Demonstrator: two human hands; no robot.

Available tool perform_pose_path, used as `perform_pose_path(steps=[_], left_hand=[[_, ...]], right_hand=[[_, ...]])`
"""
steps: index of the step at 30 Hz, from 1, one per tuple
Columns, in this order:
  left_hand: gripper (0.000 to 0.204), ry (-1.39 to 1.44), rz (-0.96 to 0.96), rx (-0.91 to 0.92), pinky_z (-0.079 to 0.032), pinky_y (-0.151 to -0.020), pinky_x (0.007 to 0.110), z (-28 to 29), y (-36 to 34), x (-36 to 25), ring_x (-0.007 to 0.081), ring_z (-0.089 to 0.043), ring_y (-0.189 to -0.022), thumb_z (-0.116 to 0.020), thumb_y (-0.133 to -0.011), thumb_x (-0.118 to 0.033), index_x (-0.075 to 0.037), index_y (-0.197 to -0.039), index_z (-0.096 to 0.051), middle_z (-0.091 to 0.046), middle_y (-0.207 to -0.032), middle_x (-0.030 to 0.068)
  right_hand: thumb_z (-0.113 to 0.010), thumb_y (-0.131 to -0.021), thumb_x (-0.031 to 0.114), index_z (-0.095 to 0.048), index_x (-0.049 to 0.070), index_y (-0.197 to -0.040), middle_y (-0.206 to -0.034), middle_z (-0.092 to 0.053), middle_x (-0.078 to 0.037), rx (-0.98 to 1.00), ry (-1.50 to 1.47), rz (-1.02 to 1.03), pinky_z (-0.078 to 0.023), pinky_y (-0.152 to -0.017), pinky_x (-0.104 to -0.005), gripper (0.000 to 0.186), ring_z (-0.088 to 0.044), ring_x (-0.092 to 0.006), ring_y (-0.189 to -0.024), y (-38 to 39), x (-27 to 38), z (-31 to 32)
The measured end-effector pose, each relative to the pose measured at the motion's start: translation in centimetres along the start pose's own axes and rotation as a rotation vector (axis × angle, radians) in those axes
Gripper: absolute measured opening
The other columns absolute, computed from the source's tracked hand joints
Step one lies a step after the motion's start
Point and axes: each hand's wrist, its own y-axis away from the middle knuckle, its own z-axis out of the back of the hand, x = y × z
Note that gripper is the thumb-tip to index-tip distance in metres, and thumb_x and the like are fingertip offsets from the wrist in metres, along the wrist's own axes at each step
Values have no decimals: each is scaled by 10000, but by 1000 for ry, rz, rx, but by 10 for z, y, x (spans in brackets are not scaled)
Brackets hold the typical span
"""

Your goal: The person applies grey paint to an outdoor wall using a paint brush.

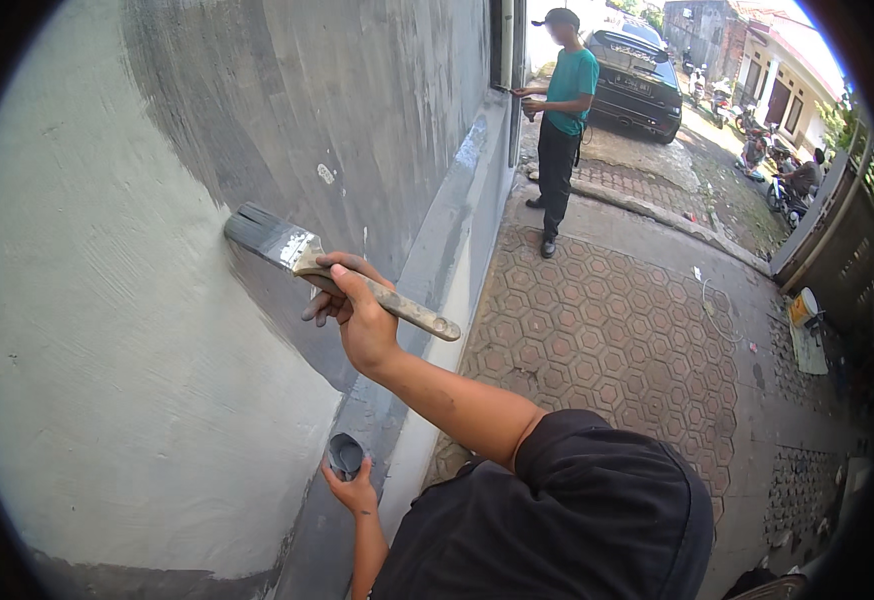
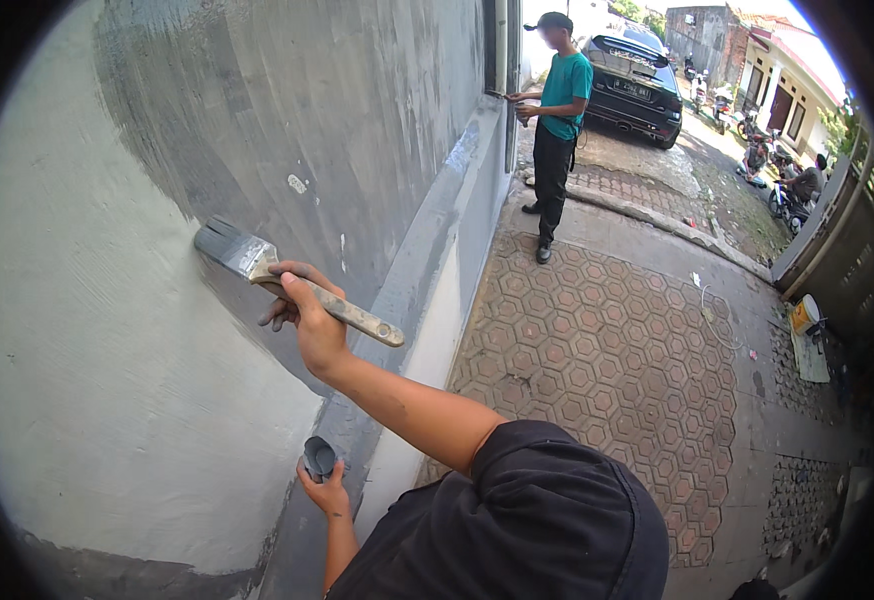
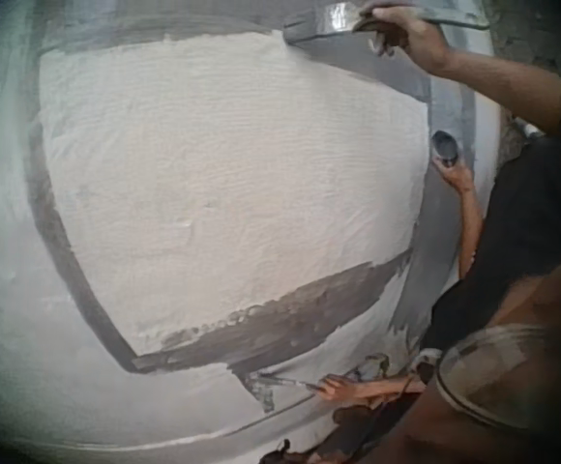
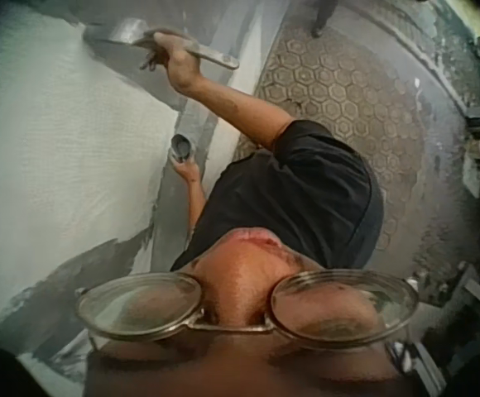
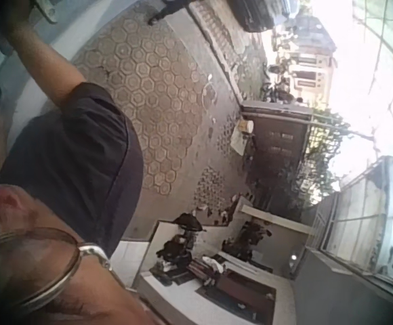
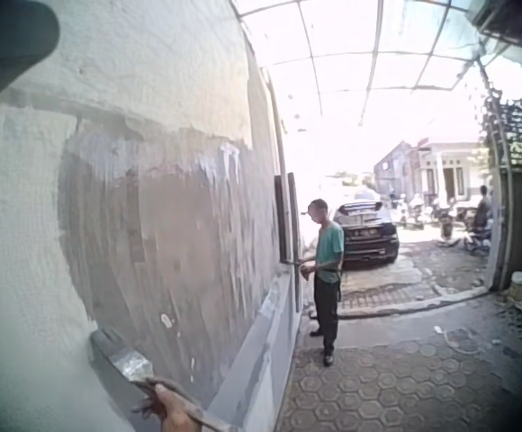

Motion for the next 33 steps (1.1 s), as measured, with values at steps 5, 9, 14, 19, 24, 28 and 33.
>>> perform_pose_path(steps=[5, 9, 14, 19, 24, 28, 33], left_hand=[[815, 10, 16, 1, -493, -1017, 424, -1, 10, -2, 335, -591, -1146, -921, -676, -137, 32, -1349, -494, -566, -1293, 215], [824, 53, 75, -25, -495, -1010, 416, 4, 21, -17, 323, -592, -1139, -924, -674, -128, 32, -1354, -488, -572, -1279, 208], [827, 84, 94, -45, -507, -978, 392, 18, 38, -2, 284, -594, -1140, -922, -685, -97, 40, -1362, -468, -569, -1273, 192], [823, 60, 83, -94, -506, -975, 386, 29, 49, -7, 279, -601, -1134, -919, -691, -94, 44, -1362, -462, -564, -1274, 191], [815, 11, 78, -148, -509, -969, 382, 30, 55, -5, 275, -604, -1125, -911, -696, -81, 44, -1363, -460, -573, -1255, 184], [819, 118, 92, -172, -519, -949, 376, 29, 58, -13, 266, -610, -1111, -903, -702, -66, 37, -1373, -444, -588, -1230, 184], [809, 85, 52, -220, -538, -908, 365, 18, 60, -32, 260, -619, -1094, -893, -712, -52, 29, -1375, -436, -592, -1228, 182]], right_hand=[[-537, -1014, 218, -612, 11, -1197, -1057, -711, -186, -16, -116, -71, -511, -615, -328, 285, -686, -254, -700, 1, -29, 19], [-550, -1010, 250, -597, 12, -1226, -1097, -708, -179, -206, -26, -254, -519, -599, -315, 324, -677, -241, -671, 37, -73, 84], [-548, -995, 242, -628, 22, -1215, -1044, -726, -153, -338, 212, -467, -512, -591, -299, 321, -673, -211, -646, 104, -119, 174], [-538, -968, 219, -658, 31, -1177, -1009, -733, -132, -381, 468, -578, -499, -561, -293, 306, -664, -191, -623, 110, -125, 183], [-556, -971, 223, -657, 22, -1157, -986, -736, -139, -204, 368, -386, -489, -576, -289, 292, -647, -177, -624, 37, -65, 93], [-559, -963, 200, -644, -1, -1155, -991, -739, -163, -10, 246, -170, -485, -588, -290, 290, -643, -188, -632, -23, 19, 0], [-557, -969, 190, -631, -22, -1173, -1018, -733, -192, 181, 33, 43, -498, -599, -304, 303, -662, -220, -650, -72, 83, -67]])
